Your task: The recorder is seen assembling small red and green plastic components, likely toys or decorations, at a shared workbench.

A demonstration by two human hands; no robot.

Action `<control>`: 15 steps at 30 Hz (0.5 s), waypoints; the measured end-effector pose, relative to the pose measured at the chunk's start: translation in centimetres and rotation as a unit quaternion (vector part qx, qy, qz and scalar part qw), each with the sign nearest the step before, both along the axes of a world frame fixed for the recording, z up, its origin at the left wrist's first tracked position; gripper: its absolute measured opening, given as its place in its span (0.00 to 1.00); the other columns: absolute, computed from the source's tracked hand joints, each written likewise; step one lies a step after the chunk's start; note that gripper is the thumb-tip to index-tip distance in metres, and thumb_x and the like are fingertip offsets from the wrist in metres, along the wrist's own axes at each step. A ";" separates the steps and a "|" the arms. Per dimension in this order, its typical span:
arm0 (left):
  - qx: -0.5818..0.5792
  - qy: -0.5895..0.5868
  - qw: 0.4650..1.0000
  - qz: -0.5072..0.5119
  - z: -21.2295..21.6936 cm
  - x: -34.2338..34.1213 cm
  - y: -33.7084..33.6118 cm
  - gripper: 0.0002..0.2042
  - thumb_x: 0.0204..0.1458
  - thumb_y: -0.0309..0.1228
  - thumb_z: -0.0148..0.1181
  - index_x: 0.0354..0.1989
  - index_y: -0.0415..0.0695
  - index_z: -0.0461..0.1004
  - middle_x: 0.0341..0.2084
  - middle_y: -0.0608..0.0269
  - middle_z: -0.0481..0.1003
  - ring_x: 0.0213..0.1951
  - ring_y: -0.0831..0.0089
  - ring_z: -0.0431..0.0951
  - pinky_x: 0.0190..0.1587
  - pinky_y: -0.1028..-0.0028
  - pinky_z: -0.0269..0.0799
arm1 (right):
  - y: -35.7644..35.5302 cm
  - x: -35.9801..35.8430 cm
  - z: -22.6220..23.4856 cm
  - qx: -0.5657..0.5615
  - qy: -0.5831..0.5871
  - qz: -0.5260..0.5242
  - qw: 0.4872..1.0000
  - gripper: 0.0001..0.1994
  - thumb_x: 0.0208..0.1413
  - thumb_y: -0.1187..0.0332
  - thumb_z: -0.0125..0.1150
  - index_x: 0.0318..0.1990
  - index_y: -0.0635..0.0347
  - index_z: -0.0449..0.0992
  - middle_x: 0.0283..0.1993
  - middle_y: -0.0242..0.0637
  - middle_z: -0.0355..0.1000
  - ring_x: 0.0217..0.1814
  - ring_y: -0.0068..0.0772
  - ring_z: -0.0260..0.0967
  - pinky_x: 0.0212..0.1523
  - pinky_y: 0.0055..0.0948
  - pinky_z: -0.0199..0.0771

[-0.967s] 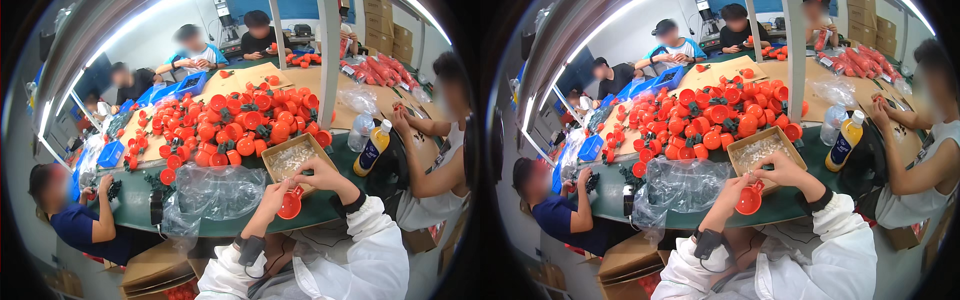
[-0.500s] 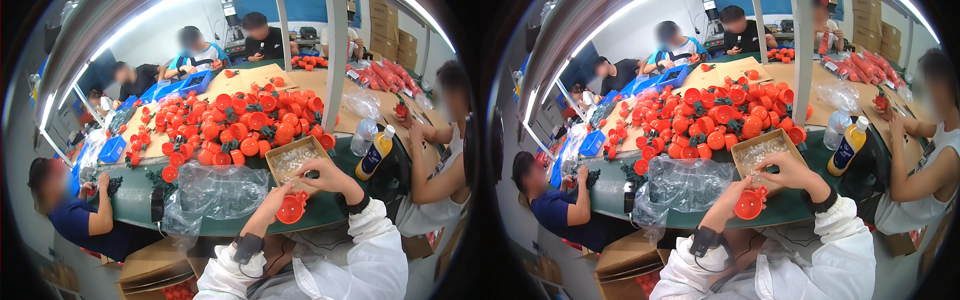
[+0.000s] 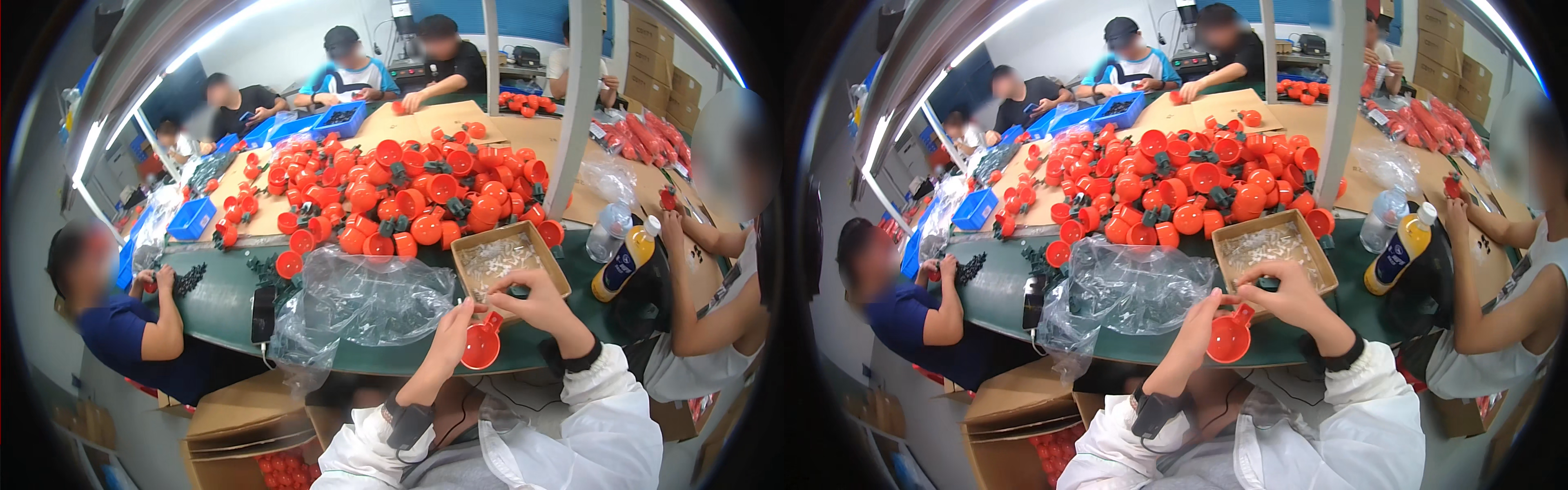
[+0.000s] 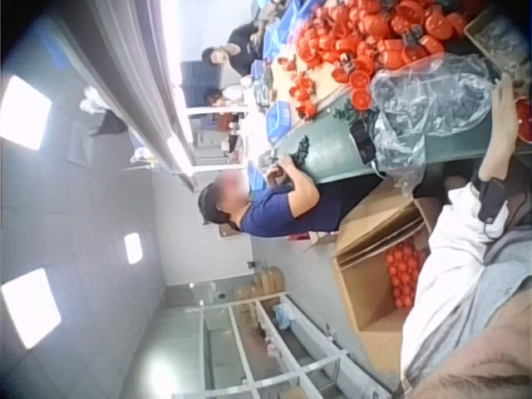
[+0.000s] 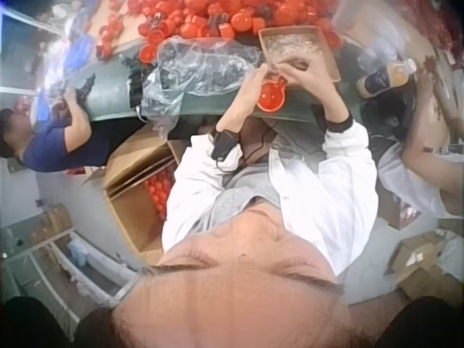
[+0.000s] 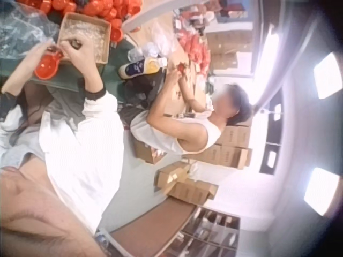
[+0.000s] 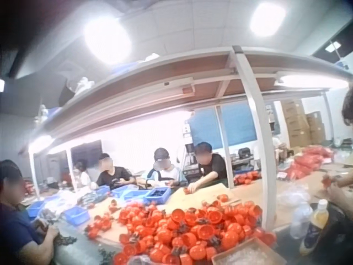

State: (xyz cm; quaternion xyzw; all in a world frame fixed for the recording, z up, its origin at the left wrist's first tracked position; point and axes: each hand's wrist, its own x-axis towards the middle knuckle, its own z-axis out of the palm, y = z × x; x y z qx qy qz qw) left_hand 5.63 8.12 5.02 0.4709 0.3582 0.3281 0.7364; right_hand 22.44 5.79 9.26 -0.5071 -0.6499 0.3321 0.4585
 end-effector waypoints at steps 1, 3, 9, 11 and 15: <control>-0.027 -0.019 0.999 0.023 -0.2 -0.7 -0.3 0.20 0.59 0.41 0.38 0.42 0.35 0.69 0.31 0.54 0.75 0.32 0.72 0.76 0.34 0.77 0.72 | -0.6 0.0 0.5 0.028 -0.035 -0.007 0.999 0.08 0.42 0.69 0.64 0.30 0.63 0.77 0.27 0.36 0.73 0.31 0.24 0.70 0.33 0.23 0.67; -0.018 -0.030 0.998 0.043 -0.8 -2.0 -0.5 0.19 0.58 0.39 0.37 0.41 0.36 0.68 0.31 0.55 0.75 0.32 0.73 0.76 0.35 0.77 0.72 | -1.1 -0.8 0.5 0.050 -0.069 -0.007 0.996 0.07 0.42 0.71 0.64 0.29 0.62 0.77 0.26 0.36 0.72 0.30 0.26 0.70 0.32 0.24 0.67; -0.007 -0.069 0.995 0.072 -1.0 -4.0 -1.5 0.15 0.56 0.33 0.36 0.42 0.38 0.66 0.32 0.56 0.74 0.33 0.74 0.76 0.36 0.77 0.71 | -1.7 -3.5 0.7 0.115 -0.154 0.042 0.980 0.07 0.41 0.73 0.65 0.31 0.60 0.77 0.25 0.37 0.69 0.27 0.34 0.67 0.28 0.27 0.65; -0.013 -0.076 0.994 0.077 -1.1 -4.4 -1.6 0.14 0.56 0.32 0.36 0.42 0.38 0.66 0.32 0.56 0.74 0.33 0.74 0.76 0.37 0.77 0.71 | -1.8 -4.1 0.7 0.100 -0.160 0.045 0.981 0.07 0.41 0.73 0.66 0.31 0.60 0.78 0.25 0.37 0.68 0.27 0.34 0.67 0.28 0.27 0.65; -0.013 -0.090 0.994 0.054 -1.2 -5.1 -1.9 0.14 0.55 0.32 0.36 0.46 0.39 0.63 0.38 0.56 0.72 0.39 0.74 0.74 0.41 0.76 0.70 | -1.9 -4.9 0.6 0.098 -0.196 0.044 0.975 0.10 0.42 0.70 0.65 0.35 0.59 0.78 0.24 0.37 0.66 0.26 0.32 0.65 0.29 0.25 0.64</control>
